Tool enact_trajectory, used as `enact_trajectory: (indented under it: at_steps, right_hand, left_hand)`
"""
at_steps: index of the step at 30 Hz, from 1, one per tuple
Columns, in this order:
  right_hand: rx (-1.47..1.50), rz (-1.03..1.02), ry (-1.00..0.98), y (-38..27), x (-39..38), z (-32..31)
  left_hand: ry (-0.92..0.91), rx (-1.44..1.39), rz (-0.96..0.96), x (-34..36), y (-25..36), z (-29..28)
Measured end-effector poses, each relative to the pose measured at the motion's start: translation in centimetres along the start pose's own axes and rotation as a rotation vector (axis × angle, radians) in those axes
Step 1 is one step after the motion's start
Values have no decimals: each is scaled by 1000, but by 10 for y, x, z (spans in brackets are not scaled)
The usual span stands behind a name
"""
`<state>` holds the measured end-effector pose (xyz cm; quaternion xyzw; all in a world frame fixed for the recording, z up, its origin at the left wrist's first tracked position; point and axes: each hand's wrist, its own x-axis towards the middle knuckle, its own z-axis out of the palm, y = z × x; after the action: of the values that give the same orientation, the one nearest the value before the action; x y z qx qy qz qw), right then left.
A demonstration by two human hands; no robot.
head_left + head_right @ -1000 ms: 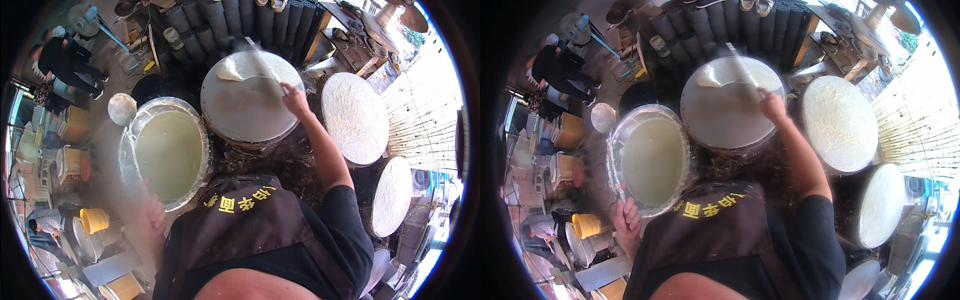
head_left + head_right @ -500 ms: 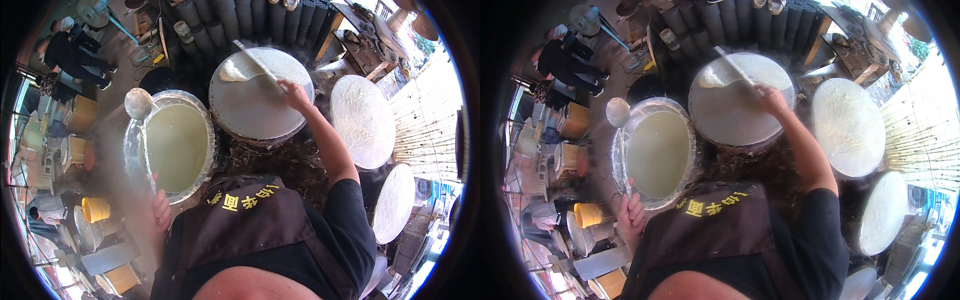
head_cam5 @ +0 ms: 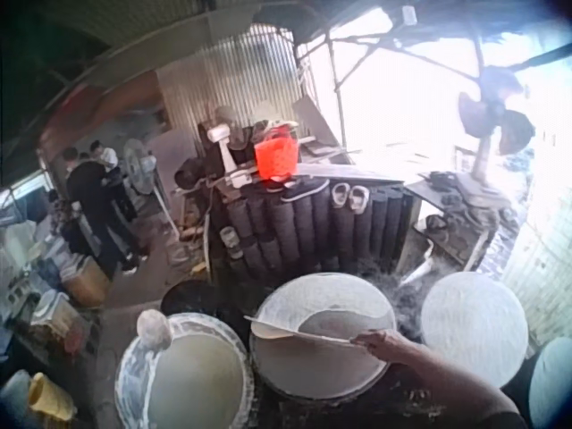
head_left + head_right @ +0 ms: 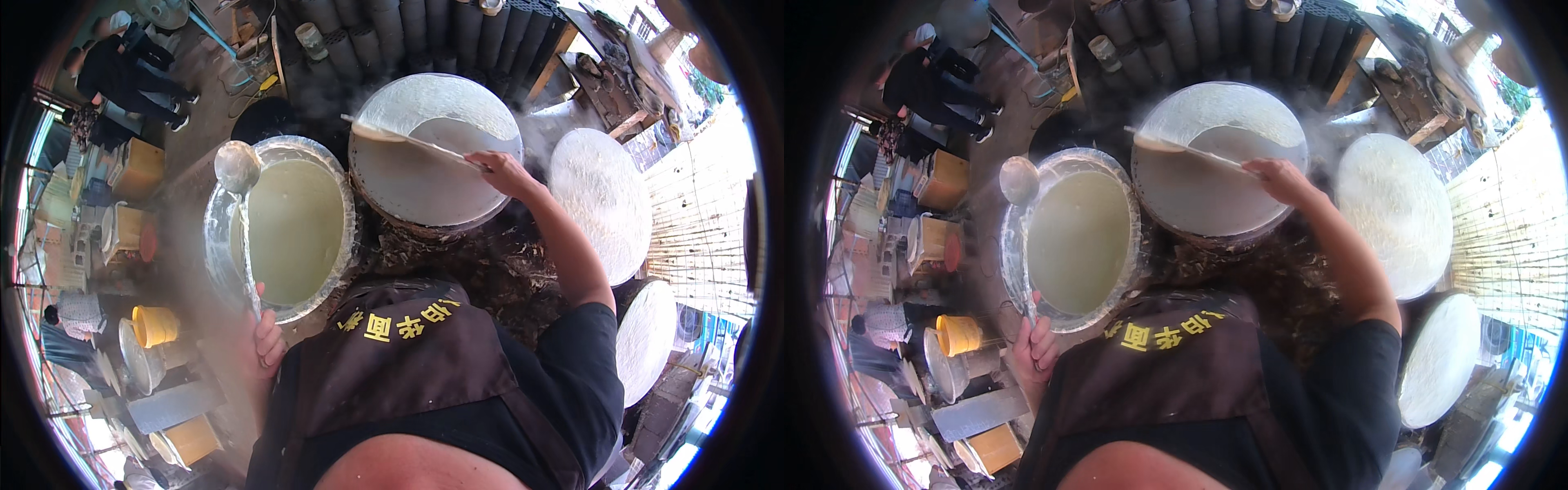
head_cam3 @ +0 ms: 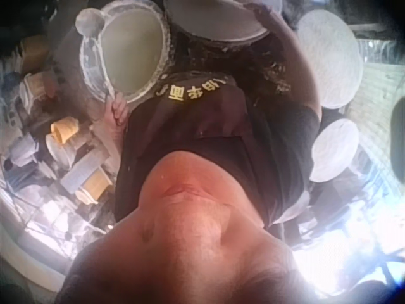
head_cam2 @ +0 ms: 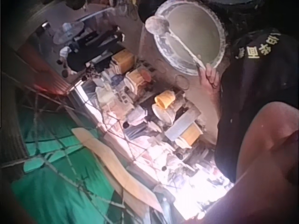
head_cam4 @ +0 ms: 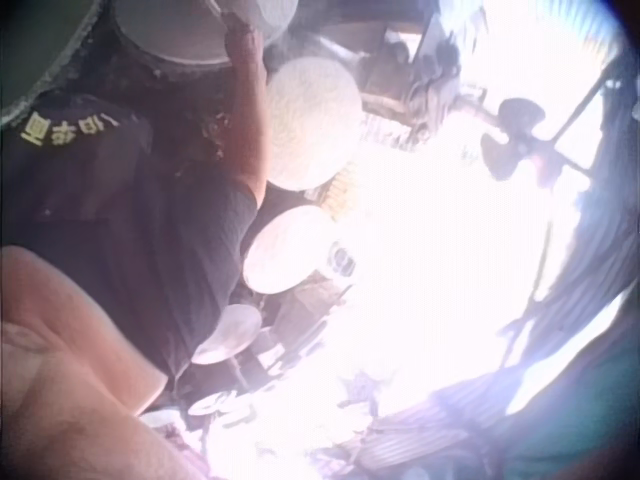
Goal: The person ladles batter onto hot cylindrical griddles, spreads it into thin circular crepes, and removes the cooked crepes with a spatula. The crepes are stacked on a tray beside the cooking station.
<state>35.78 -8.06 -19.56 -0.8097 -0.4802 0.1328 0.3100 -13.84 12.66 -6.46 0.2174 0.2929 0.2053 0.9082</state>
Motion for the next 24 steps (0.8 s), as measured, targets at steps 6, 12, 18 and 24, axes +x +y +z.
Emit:
enact_trajectory:
  at_steps: [6, 12, 18, 24]
  right_hand:
    - [-90, 99, 129, 20, 12, -4]
    - [-30, -17, -53, 27, -10, -12]
    - [-140, 30, 77, 27, 15, -15]
    - [-98, -54, -73, 48, -24, -39]
  left_hand:
    - [58, -28, 23, 1, -6, 14]
    - [24, -12, 19, -3, -9, 8]
    - [38, -55, 26, -2, -19, 19]
    - [37, 48, 40, -15, -29, 20]
